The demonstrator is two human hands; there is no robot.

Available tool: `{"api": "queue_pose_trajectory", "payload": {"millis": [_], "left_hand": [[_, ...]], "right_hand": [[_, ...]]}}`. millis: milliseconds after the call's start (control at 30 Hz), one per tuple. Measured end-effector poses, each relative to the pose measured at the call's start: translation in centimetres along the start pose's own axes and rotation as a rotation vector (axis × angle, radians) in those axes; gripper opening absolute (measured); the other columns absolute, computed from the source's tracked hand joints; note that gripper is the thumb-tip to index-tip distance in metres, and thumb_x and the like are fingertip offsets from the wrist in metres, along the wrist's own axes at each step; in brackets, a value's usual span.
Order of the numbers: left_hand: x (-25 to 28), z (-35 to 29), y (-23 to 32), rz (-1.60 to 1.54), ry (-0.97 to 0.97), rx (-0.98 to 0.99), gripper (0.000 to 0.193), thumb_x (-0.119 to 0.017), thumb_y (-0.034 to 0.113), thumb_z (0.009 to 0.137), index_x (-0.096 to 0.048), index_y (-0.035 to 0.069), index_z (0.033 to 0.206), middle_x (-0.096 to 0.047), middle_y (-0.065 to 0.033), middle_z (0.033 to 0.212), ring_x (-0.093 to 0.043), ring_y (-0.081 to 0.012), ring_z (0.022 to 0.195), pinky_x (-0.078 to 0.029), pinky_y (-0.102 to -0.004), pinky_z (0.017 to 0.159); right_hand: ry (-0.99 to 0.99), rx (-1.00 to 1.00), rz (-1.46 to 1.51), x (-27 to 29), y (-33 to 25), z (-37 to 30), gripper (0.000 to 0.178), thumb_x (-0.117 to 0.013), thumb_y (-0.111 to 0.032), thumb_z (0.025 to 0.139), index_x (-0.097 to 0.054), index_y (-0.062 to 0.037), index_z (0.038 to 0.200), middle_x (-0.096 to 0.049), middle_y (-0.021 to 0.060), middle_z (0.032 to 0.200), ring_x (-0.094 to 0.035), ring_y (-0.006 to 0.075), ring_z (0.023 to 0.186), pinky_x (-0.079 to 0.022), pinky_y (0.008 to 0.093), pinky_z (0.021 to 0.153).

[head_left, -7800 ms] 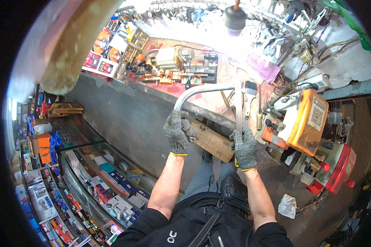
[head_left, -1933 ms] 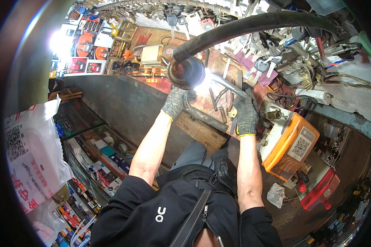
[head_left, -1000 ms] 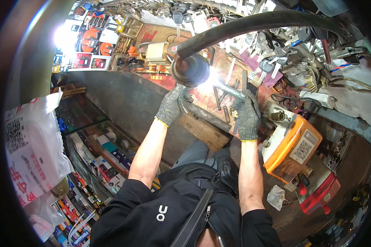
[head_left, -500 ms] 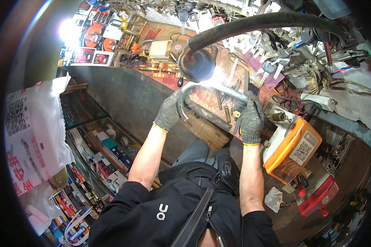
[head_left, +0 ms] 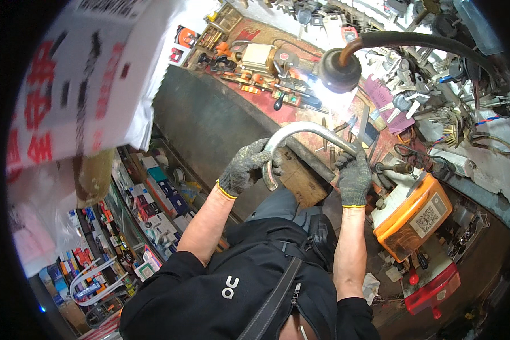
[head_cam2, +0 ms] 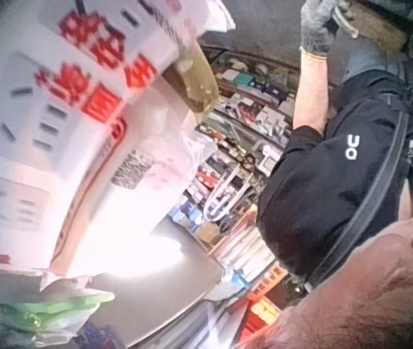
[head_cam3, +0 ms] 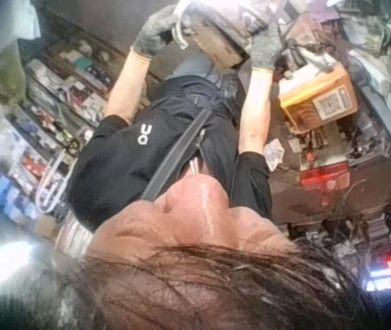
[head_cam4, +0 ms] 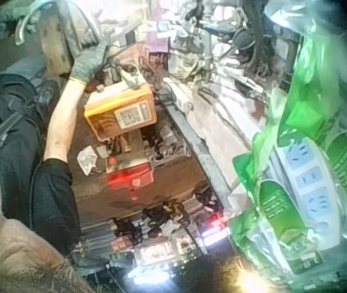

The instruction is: The person bends a curved metal rod into a U-shape using a pipe wrench and a wooden block on a workbench. They repeatedly adjust the rod's curvature, inspect it, and reposition it on the block to refine the bend.

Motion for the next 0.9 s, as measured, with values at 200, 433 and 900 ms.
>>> {"api": "queue_pose_trajectory", "payload": {"millis": [200,433,900], "left_hand": [[-0.9,-1.5,0.1,-0.004,-0.018,-0.03,0.053,-0.069,0.021,0.098,-0.052,-0.005,0.142,-0.067,-0.0111,0.108,-0.069,-0.0207,0.095,-0.062,-0.042,0.087],[-0.4,-2.7,-0.6,-0.058,0.04,-0.022,0.05,-0.061,0.022,0.102,-0.05,-0.005,0.142,-0.069,-0.0114,0.104,-0.071,-0.0213,0.091,-0.061,-0.0358,0.085],[2.5,-3.1,-3.5,-0.249,0.227,0.09,0.042,-0.053,0.03,0.108,-0.058,-0.001,0.135,-0.057,-0.0024,0.083,-0.055,-0.0133,0.066,-0.052,-0.0305,0.063]], "right_hand": [[-0.041,-0.03,0.065,-1.1,0.4,-2.0,0.032,-0.057,-0.022,0.107,-0.061,0.0009,0.129,-0.063,0.0082,0.097,-0.059,0.018,0.085,-0.052,0.0339,0.076],[-0.053,-0.017,0.073,-1.3,0.5,-3.4,0.033,-0.057,-0.022,0.107,-0.061,0.0013,0.13,-0.064,0.0092,0.1,-0.06,0.0189,0.088,-0.053,0.034,0.079],[-0.006,0.04,-0.049,-0.1,1.8,-3.9,0.033,-0.057,-0.021,0.107,-0.062,-0.0006,0.132,-0.066,0.0092,0.101,-0.064,0.0199,0.088,-0.054,0.0341,0.078]]}}
Point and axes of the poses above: each hand's wrist, its own z-axis towards the middle knuckle, its own x-axis out of the back of the hand, y = z × x, the point moved 9 cm from there along z, towards the middle knuckle
